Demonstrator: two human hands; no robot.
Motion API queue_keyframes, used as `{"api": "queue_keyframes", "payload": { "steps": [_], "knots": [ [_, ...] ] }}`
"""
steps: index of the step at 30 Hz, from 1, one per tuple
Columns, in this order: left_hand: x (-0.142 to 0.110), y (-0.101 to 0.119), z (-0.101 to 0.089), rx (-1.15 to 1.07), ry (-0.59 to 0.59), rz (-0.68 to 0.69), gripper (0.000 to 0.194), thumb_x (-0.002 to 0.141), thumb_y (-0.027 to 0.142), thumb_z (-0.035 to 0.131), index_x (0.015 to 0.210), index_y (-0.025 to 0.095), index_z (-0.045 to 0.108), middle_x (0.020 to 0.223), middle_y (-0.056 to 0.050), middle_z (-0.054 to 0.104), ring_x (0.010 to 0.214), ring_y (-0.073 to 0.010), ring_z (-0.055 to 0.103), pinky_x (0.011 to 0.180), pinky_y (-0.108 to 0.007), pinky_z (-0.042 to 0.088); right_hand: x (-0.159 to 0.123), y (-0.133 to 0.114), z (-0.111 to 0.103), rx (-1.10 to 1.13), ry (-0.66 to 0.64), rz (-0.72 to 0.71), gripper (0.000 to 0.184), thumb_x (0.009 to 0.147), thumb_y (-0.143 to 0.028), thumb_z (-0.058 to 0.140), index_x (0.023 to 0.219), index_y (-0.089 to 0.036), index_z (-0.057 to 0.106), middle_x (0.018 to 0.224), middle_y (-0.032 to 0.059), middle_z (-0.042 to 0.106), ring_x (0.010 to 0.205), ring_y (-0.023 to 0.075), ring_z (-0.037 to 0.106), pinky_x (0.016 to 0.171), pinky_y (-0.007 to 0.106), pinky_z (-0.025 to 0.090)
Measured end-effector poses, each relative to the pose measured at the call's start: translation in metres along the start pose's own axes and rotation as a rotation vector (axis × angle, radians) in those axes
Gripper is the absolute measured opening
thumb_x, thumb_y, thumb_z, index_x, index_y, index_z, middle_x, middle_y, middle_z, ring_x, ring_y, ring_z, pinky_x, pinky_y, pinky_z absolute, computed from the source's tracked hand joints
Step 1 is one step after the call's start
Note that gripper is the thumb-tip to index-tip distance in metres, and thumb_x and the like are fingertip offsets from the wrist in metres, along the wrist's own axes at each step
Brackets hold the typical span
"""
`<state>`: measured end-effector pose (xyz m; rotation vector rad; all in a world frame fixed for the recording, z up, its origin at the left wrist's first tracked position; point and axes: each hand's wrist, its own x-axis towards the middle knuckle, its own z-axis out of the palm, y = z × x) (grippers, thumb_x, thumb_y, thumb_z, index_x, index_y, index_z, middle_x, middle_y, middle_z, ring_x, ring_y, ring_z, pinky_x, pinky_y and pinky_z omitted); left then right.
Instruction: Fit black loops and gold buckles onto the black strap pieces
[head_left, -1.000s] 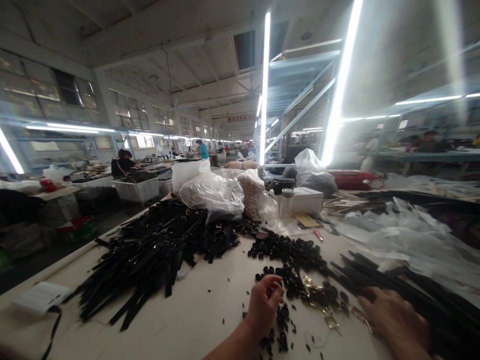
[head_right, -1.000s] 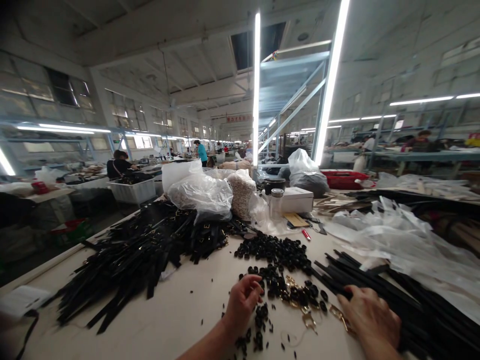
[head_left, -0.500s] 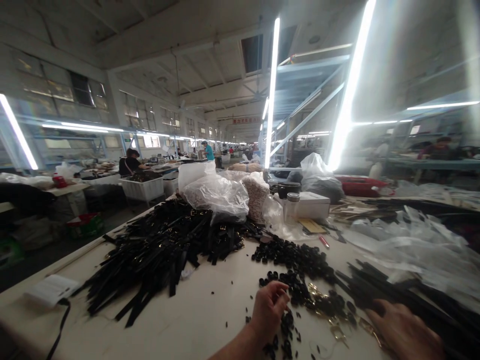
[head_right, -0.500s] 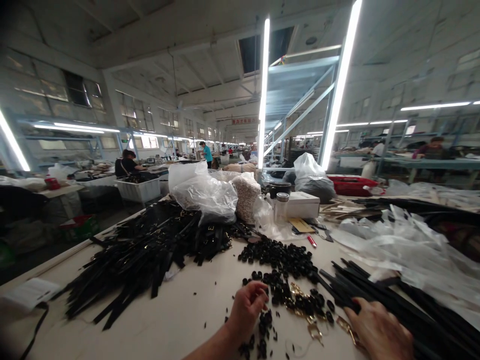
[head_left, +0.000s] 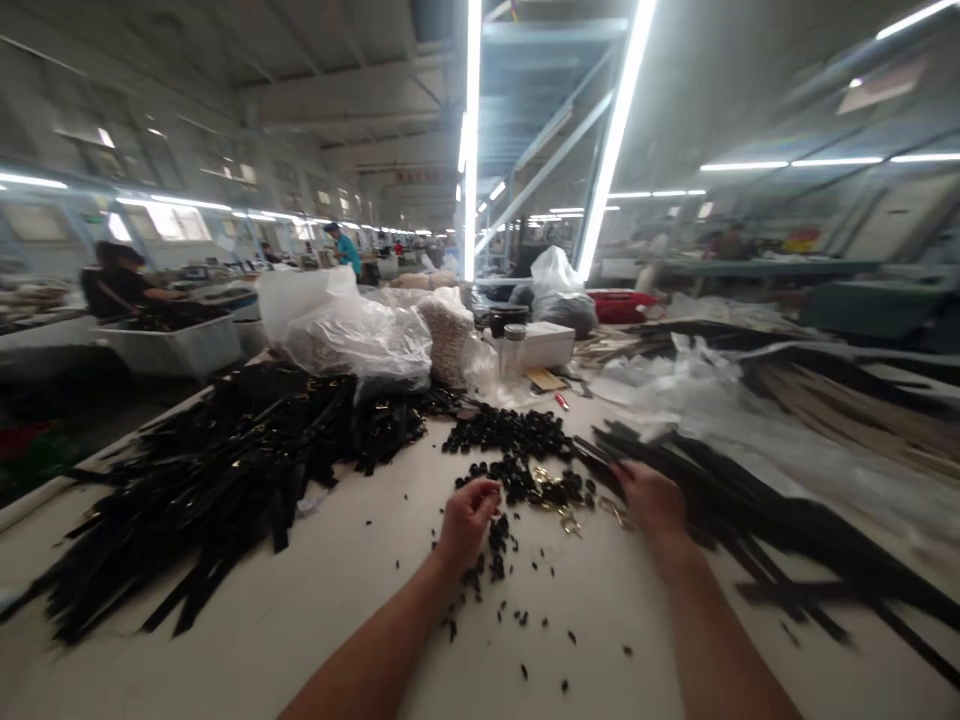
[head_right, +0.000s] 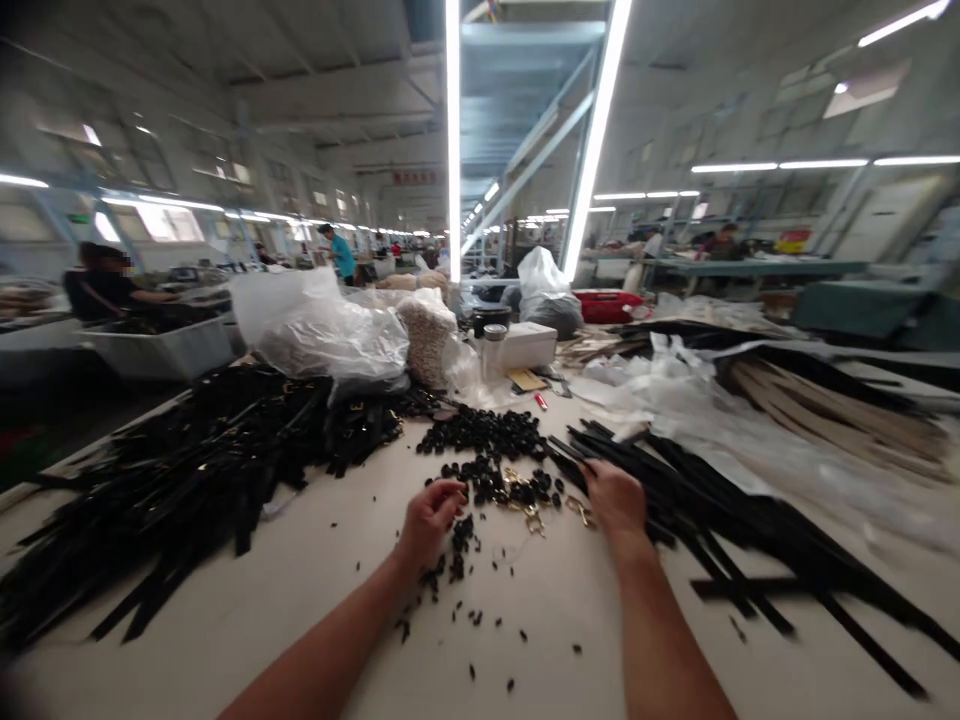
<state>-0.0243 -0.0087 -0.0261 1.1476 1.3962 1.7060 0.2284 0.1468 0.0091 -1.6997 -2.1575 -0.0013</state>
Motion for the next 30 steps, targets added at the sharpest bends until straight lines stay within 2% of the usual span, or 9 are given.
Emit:
{"api": "queue_keyframes", "payload": {
  "steps": [2,5,8,11,15,20,23,30],
  "knots": [
    [-0.001,0.002,-0.001,-0.017,0.003,-0.012,0.025,0.077,0.033,0.067,0.095,0.017,0.067,0.074,-0.003,0.068,0.062,-0.0141,0.062,0.059,-0.025,0.048,-0.008,-0.019,-0.006,0.084,0.077,-0.132,0.041,0.097,-0.039,0.034,0.11,-0.018,0.067,0.106,0.0104,0.071,0.092,0.02,0.065,0.074,0.026,0.043],
    [-0.002,0.005,-0.001,-0.052,-0.021,-0.026,0.033,0.074,0.034,0.07,0.103,0.018,0.065,0.076,-0.002,0.067,0.06,-0.0129,0.061,0.058,-0.024,0.048,-0.024,-0.054,-0.009,0.018,-0.06,-0.341,0.043,0.098,-0.043,0.034,0.097,-0.017,0.067,0.086,0.01,0.072,0.075,0.0185,0.066,0.064,0.025,0.038],
    [-0.007,0.009,0.002,-0.039,-0.087,-0.043,0.042,0.069,0.031,0.075,0.108,0.021,0.063,0.078,0.0,0.066,0.061,-0.0123,0.061,0.058,-0.023,0.048,-0.045,-0.084,-0.008,0.022,-0.21,-0.618,0.044,0.096,-0.05,0.038,0.089,-0.017,0.067,0.08,0.0093,0.072,0.068,0.0176,0.064,0.059,0.025,0.033],
    [-0.012,0.01,0.005,0.034,-0.178,-0.064,0.028,0.071,0.03,0.074,0.096,0.019,0.067,0.077,-0.002,0.067,0.065,-0.0136,0.062,0.061,-0.023,0.05,-0.06,-0.099,-0.006,0.058,-0.251,-0.758,0.046,0.092,-0.056,0.043,0.087,-0.018,0.067,0.076,0.0078,0.071,0.067,0.0177,0.063,0.058,0.024,0.031],
    [-0.016,0.013,0.008,0.09,-0.209,-0.1,0.017,0.073,0.031,0.071,0.082,0.018,0.067,0.073,-0.003,0.068,0.064,-0.0143,0.062,0.063,-0.024,0.051,-0.062,-0.1,-0.006,0.106,-0.266,-0.78,0.048,0.087,-0.063,0.048,0.085,-0.019,0.067,0.075,0.006,0.071,0.065,0.0174,0.062,0.057,0.024,0.03],
    [-0.009,0.024,0.002,-0.151,-0.025,-0.342,0.021,0.066,0.032,0.071,0.07,0.016,0.058,0.065,-0.003,0.066,0.058,-0.0151,0.064,0.057,-0.024,0.051,-0.053,-0.087,-0.017,0.23,-0.165,-0.66,0.034,0.081,-0.052,0.063,0.095,-0.021,0.066,0.083,0.0027,0.071,0.07,0.015,0.061,0.06,0.023,0.031],
    [-0.006,0.028,-0.001,-0.262,0.03,-0.444,0.022,0.064,0.031,0.07,0.07,0.016,0.056,0.065,-0.004,0.067,0.058,-0.0157,0.065,0.055,-0.023,0.051,-0.051,-0.082,-0.022,0.343,-0.121,-0.599,0.031,0.079,-0.048,0.068,0.095,-0.022,0.067,0.083,0.0008,0.071,0.071,0.0134,0.061,0.063,0.022,0.033],
    [-0.01,0.028,0.003,-0.302,0.001,-0.456,0.021,0.063,0.028,0.07,0.068,0.016,0.054,0.064,-0.002,0.067,0.059,-0.0152,0.066,0.057,-0.024,0.052,-0.062,-0.096,-0.002,0.643,-0.206,-0.646,0.023,0.082,-0.037,0.067,0.098,-0.02,0.068,0.09,0.0017,0.071,0.079,0.0125,0.062,0.069,0.021,0.04]
  ]
}}
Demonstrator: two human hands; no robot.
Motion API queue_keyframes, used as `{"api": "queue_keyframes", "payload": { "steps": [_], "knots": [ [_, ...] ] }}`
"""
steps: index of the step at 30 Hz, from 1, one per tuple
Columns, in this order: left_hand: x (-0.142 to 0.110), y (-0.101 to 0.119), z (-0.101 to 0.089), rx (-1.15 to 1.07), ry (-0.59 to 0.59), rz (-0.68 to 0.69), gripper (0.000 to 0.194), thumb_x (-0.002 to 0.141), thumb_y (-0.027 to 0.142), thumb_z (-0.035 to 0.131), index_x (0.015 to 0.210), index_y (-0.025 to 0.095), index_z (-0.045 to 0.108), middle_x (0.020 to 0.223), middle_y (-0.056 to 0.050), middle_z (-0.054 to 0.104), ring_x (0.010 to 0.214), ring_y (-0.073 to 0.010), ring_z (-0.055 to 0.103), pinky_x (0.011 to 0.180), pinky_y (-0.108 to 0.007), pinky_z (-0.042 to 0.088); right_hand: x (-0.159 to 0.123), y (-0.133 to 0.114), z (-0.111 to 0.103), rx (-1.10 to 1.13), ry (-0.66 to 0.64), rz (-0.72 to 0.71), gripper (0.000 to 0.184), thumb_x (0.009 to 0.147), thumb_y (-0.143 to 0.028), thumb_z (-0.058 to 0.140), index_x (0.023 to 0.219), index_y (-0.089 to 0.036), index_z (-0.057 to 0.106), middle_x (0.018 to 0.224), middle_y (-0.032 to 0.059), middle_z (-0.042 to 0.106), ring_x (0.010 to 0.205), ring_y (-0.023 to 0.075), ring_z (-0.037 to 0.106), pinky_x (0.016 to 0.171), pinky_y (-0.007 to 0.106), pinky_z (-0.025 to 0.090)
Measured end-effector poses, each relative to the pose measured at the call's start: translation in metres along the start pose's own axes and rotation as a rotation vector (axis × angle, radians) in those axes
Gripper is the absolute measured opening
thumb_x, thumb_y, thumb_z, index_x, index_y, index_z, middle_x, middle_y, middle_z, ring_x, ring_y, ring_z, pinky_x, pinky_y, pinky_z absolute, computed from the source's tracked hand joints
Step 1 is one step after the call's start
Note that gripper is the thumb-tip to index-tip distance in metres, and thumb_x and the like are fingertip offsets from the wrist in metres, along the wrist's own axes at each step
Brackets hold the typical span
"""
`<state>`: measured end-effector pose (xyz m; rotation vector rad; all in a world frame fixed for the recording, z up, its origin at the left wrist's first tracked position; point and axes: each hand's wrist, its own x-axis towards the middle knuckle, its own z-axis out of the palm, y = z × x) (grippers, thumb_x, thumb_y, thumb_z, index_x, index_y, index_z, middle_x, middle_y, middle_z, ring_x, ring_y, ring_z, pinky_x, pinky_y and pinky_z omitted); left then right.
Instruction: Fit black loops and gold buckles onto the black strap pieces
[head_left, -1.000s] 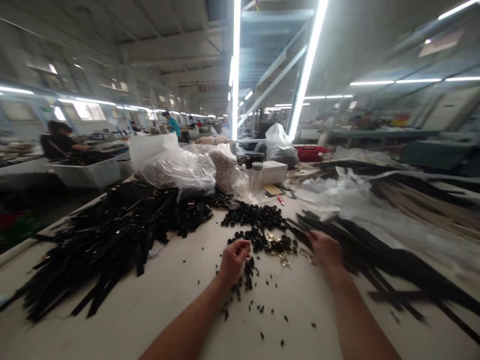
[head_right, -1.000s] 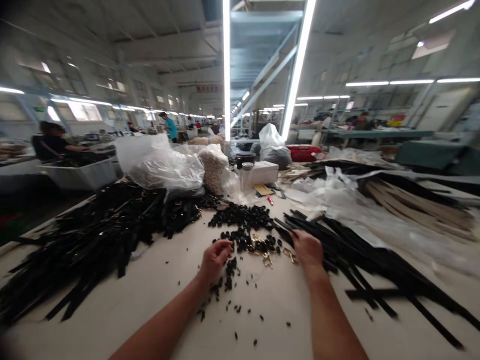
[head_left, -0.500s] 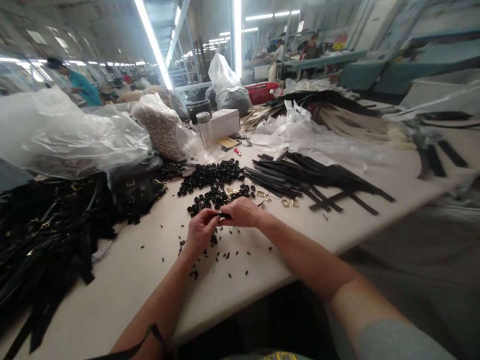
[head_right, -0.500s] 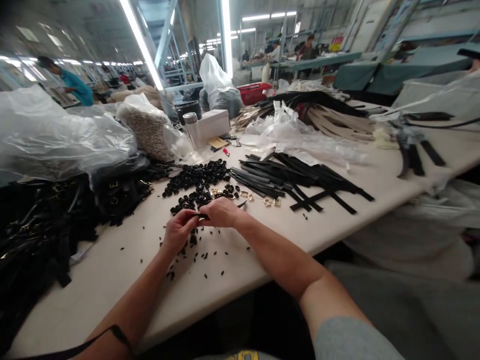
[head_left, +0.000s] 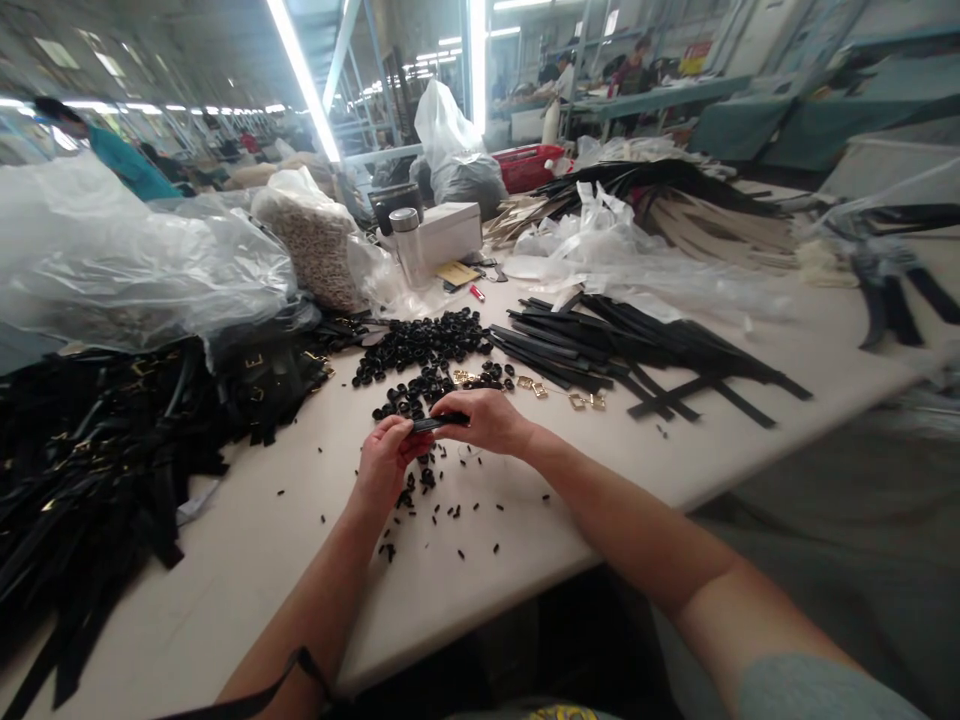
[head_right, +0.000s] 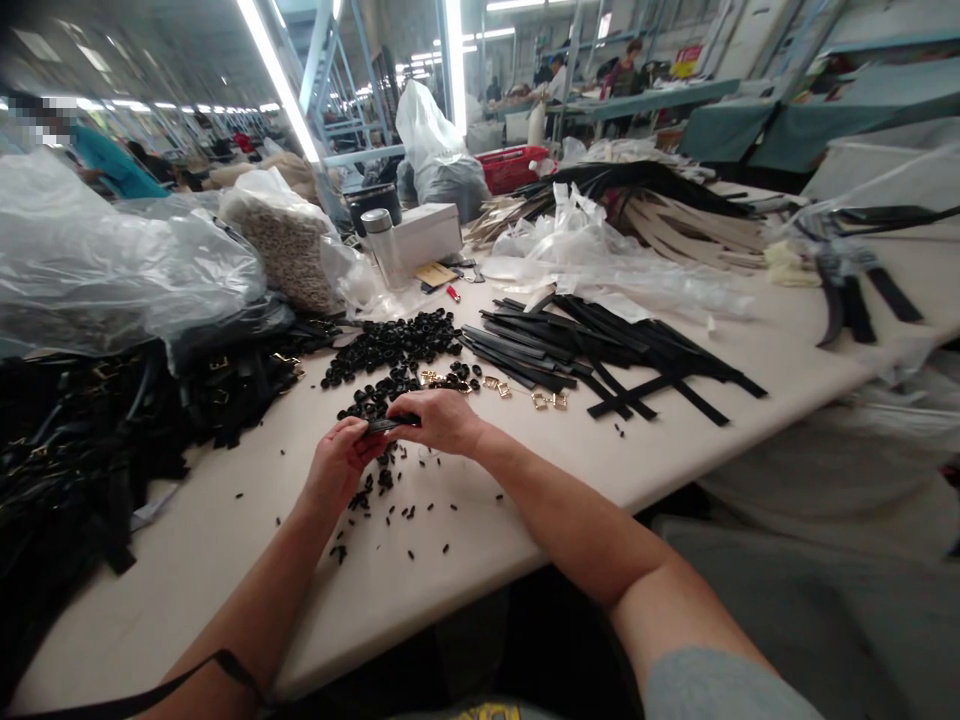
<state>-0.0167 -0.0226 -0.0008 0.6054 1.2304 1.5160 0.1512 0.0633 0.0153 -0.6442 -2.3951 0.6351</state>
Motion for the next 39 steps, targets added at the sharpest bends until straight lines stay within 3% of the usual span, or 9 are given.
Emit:
{"api": "queue_keyframes", "payload": {
  "steps": [5,13,15,21,24,31,33,35,39],
  "knots": [
    [-0.003,0.003,-0.001,-0.026,-0.032,-0.013,0.024,0.063,0.028,0.072,0.071,0.017,0.053,0.067,-0.002,0.069,0.061,-0.015,0.067,0.057,-0.023,0.052,0.002,0.004,0.013,0.203,0.05,0.048,0.018,0.079,-0.03,0.071,0.092,-0.018,0.071,0.087,0.0019,0.071,0.076,0.0121,0.062,0.068,0.021,0.042],
    [-0.002,0.0,-0.003,-0.015,-0.083,-0.009,0.023,0.068,0.031,0.069,0.069,0.018,0.05,0.07,-0.002,0.07,0.068,-0.0164,0.068,0.061,-0.024,0.053,0.001,0.003,0.014,0.195,0.082,0.085,0.011,0.077,-0.028,0.073,0.079,-0.017,0.07,0.073,-0.0007,0.067,0.065,0.0093,0.058,0.06,0.019,0.037],
    [-0.001,-0.002,-0.004,0.101,-0.083,0.068,0.02,0.072,0.033,0.068,0.073,0.018,0.054,0.073,-0.002,0.069,0.069,-0.0175,0.068,0.063,-0.027,0.053,0.001,0.002,0.013,0.134,0.09,0.071,0.01,0.078,-0.028,0.071,0.076,-0.018,0.069,0.071,-0.0011,0.067,0.064,0.0089,0.057,0.059,0.019,0.035],
    [0.003,-0.003,-0.012,0.775,-0.137,0.613,0.02,0.078,0.032,0.069,0.095,0.021,0.069,0.098,-0.005,0.07,0.092,-0.02,0.065,0.086,-0.034,0.049,0.001,0.002,0.014,-0.11,0.07,-0.003,0.01,0.082,-0.028,0.066,0.079,-0.019,0.069,0.079,0.0008,0.069,0.069,0.0112,0.058,0.06,0.022,0.032],
    [0.003,-0.004,-0.014,0.872,-0.157,0.699,0.014,0.081,0.031,0.067,0.092,0.023,0.071,0.09,-0.003,0.07,0.085,-0.0182,0.064,0.082,-0.032,0.05,0.0,0.001,0.016,-0.166,0.037,-0.024,0.013,0.084,-0.029,0.064,0.08,-0.018,0.068,0.08,0.0012,0.07,0.069,0.0117,0.058,0.059,0.022,0.031],
    [0.001,-0.007,-0.008,0.769,-0.137,0.731,0.01,0.081,0.03,0.066,0.084,0.021,0.068,0.09,-0.004,0.067,0.084,-0.0178,0.063,0.081,-0.032,0.049,0.001,0.0,0.016,-0.192,0.018,-0.025,0.015,0.084,-0.032,0.064,0.08,-0.018,0.068,0.078,0.0008,0.069,0.066,0.0111,0.056,0.058,0.023,0.029],
    [0.006,-0.004,-0.013,0.683,-0.078,0.74,0.012,0.083,0.031,0.064,0.081,0.02,0.066,0.091,-0.005,0.065,0.086,-0.0176,0.062,0.083,-0.032,0.048,0.001,0.001,0.014,-0.186,0.028,-0.02,0.014,0.083,-0.032,0.065,0.079,-0.019,0.068,0.078,0.0003,0.069,0.066,0.0111,0.056,0.058,0.023,0.029],
    [0.015,0.003,-0.025,0.592,0.094,0.783,0.015,0.083,0.034,0.064,0.087,0.02,0.063,0.097,-0.005,0.063,0.094,-0.0183,0.061,0.086,-0.033,0.048,0.001,0.003,0.011,-0.185,0.068,-0.001,0.013,0.082,-0.03,0.067,0.077,-0.019,0.067,0.077,0.0,0.068,0.067,0.0112,0.057,0.059,0.022,0.03],
    [0.031,0.02,-0.052,0.606,0.482,0.844,0.06,0.065,0.041,0.079,0.117,0.022,0.054,0.127,-0.009,0.051,0.116,-0.0227,0.051,0.091,-0.034,0.046,0.002,0.004,0.005,-0.182,0.163,0.0,0.013,0.081,-0.029,0.068,0.075,-0.018,0.066,0.075,0.0002,0.068,0.069,0.0112,0.057,0.061,0.022,0.031]
  ]
}}
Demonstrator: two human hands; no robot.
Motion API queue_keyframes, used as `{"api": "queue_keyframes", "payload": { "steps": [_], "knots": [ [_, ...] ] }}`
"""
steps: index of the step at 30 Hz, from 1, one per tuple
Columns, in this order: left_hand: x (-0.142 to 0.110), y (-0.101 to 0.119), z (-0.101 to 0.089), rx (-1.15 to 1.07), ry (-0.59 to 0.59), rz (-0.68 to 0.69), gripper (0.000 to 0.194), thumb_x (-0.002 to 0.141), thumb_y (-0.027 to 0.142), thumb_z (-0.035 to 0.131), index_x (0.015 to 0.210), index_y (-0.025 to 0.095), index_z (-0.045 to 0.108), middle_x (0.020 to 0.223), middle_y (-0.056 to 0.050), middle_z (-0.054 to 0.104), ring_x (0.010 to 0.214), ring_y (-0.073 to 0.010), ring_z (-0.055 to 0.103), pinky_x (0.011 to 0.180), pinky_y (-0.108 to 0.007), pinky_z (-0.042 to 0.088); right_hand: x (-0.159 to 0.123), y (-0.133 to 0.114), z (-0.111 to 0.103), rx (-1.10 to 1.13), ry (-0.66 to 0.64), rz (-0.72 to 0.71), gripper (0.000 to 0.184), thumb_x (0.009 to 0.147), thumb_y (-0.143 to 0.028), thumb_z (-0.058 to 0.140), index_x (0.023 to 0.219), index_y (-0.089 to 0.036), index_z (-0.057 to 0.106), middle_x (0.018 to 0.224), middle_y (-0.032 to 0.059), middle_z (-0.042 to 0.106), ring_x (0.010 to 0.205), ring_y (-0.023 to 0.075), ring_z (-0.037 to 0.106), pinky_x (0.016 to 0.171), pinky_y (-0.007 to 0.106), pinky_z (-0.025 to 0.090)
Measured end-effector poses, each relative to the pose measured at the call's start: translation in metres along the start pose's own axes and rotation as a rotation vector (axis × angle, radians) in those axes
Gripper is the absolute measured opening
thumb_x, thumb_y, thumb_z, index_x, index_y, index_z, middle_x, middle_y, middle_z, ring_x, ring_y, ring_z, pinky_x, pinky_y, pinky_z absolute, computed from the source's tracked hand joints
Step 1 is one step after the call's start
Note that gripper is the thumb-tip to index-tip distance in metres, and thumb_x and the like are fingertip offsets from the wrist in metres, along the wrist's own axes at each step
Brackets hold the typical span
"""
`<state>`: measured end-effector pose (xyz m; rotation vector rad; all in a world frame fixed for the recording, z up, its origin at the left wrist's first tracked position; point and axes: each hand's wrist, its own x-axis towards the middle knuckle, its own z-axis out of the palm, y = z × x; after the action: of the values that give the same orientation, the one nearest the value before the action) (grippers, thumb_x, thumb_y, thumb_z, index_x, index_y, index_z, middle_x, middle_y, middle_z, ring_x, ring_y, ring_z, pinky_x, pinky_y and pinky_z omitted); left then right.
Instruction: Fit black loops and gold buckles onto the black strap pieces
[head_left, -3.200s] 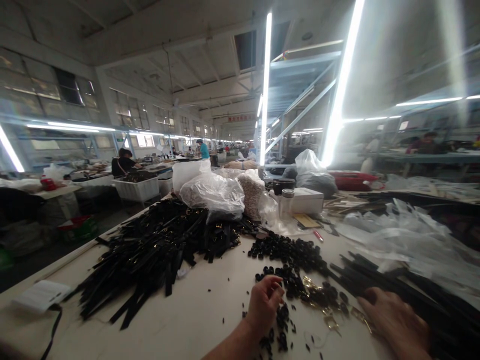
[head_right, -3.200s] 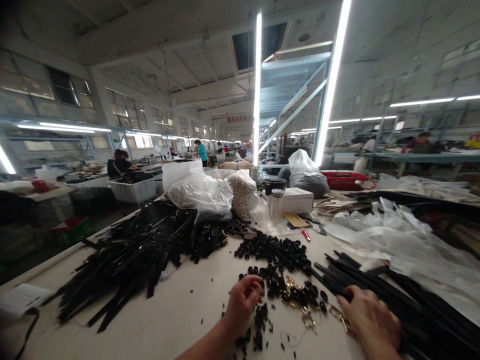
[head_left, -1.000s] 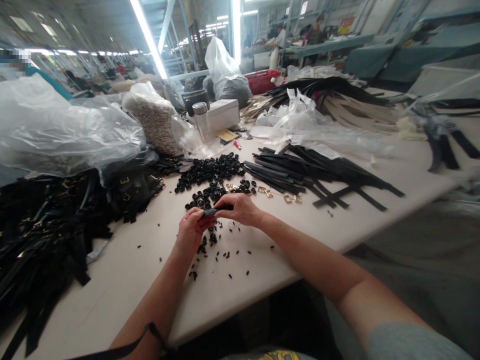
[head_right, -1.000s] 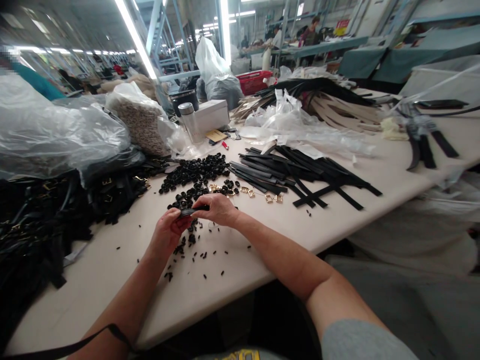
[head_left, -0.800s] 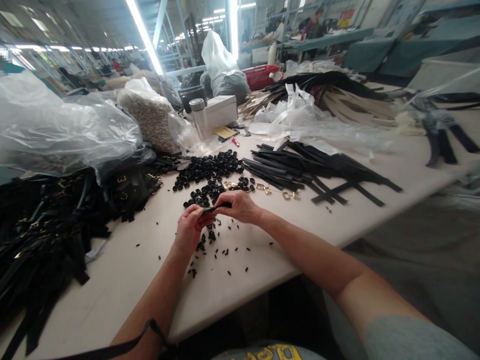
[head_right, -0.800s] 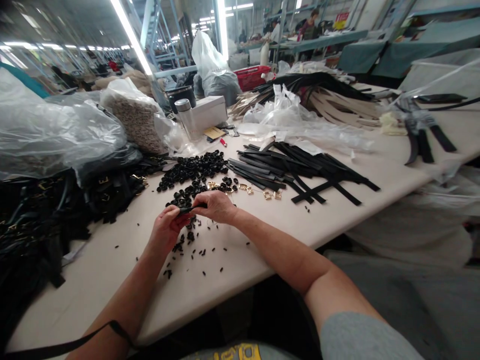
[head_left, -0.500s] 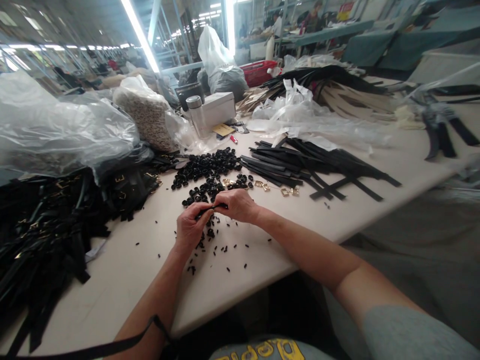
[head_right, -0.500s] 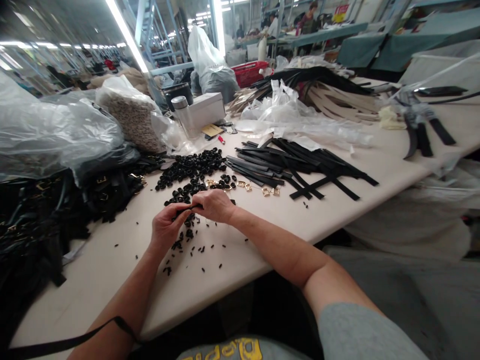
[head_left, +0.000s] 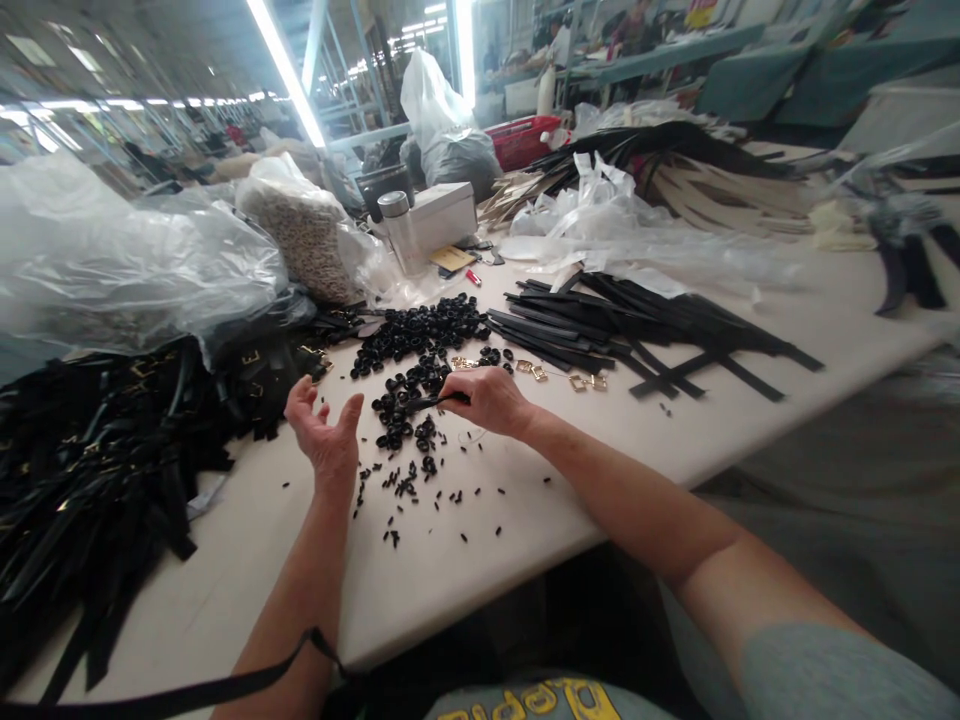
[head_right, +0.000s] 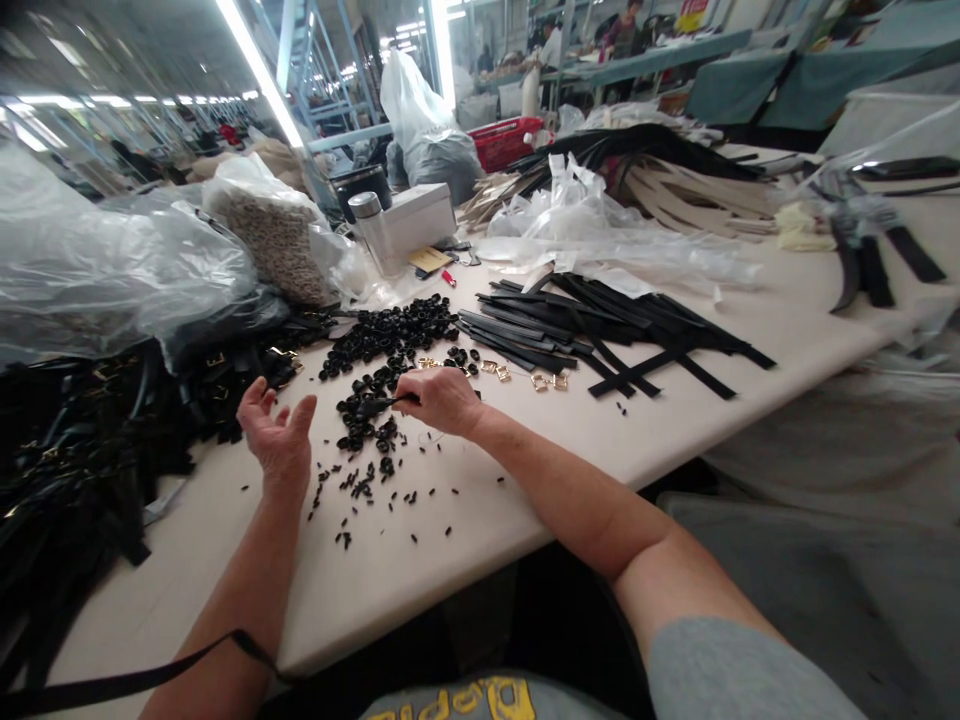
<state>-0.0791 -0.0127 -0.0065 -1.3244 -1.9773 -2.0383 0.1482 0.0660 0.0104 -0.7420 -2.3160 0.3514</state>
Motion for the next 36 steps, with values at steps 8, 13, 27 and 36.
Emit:
{"api": "queue_keyframes", "payload": {
  "steps": [8,13,27,36],
  "knots": [
    [-0.028,0.03,0.015,-0.303,-0.507,-0.457,0.04,0.072,0.044,0.072,0.098,0.015,0.062,0.077,-0.002,0.065,0.057,-0.0121,0.062,0.056,-0.025,0.051,-0.003,-0.005,0.002,-0.006,-0.024,-0.071,0.017,0.086,-0.034,0.063,0.079,-0.019,0.066,0.08,0.0003,0.069,0.073,0.0119,0.06,0.06,0.023,0.032],
    [-0.039,0.031,0.024,-0.379,-0.494,-0.57,0.036,0.066,0.038,0.077,0.091,0.016,0.062,0.077,0.0,0.065,0.057,-0.0104,0.062,0.058,-0.024,0.052,-0.005,-0.007,0.008,-0.004,-0.036,-0.07,0.022,0.088,-0.04,0.061,0.095,-0.021,0.068,0.09,0.0014,0.07,0.077,0.0124,0.062,0.061,0.023,0.034],
    [-0.047,0.036,0.026,-0.468,-0.494,-0.532,0.054,0.068,0.033,0.077,0.114,0.016,0.055,0.074,0.001,0.065,0.064,-0.0106,0.062,0.068,-0.026,0.053,-0.005,-0.015,0.003,0.001,-0.05,-0.124,0.016,0.088,-0.034,0.061,0.086,-0.02,0.068,0.081,0.0003,0.066,0.069,0.0099,0.057,0.057,0.022,0.03],
    [0.006,0.01,0.012,-0.213,-0.455,-0.409,0.036,0.072,0.045,0.07,0.092,0.015,0.066,0.084,-0.006,0.07,0.069,-0.0146,0.065,0.063,-0.026,0.051,0.001,0.004,-0.025,-0.203,0.086,-0.086,0.026,0.094,-0.028,0.047,0.076,-0.019,0.063,0.078,0.0018,0.061,0.069,0.0111,0.051,0.058,0.026,0.025]
  ]
}}
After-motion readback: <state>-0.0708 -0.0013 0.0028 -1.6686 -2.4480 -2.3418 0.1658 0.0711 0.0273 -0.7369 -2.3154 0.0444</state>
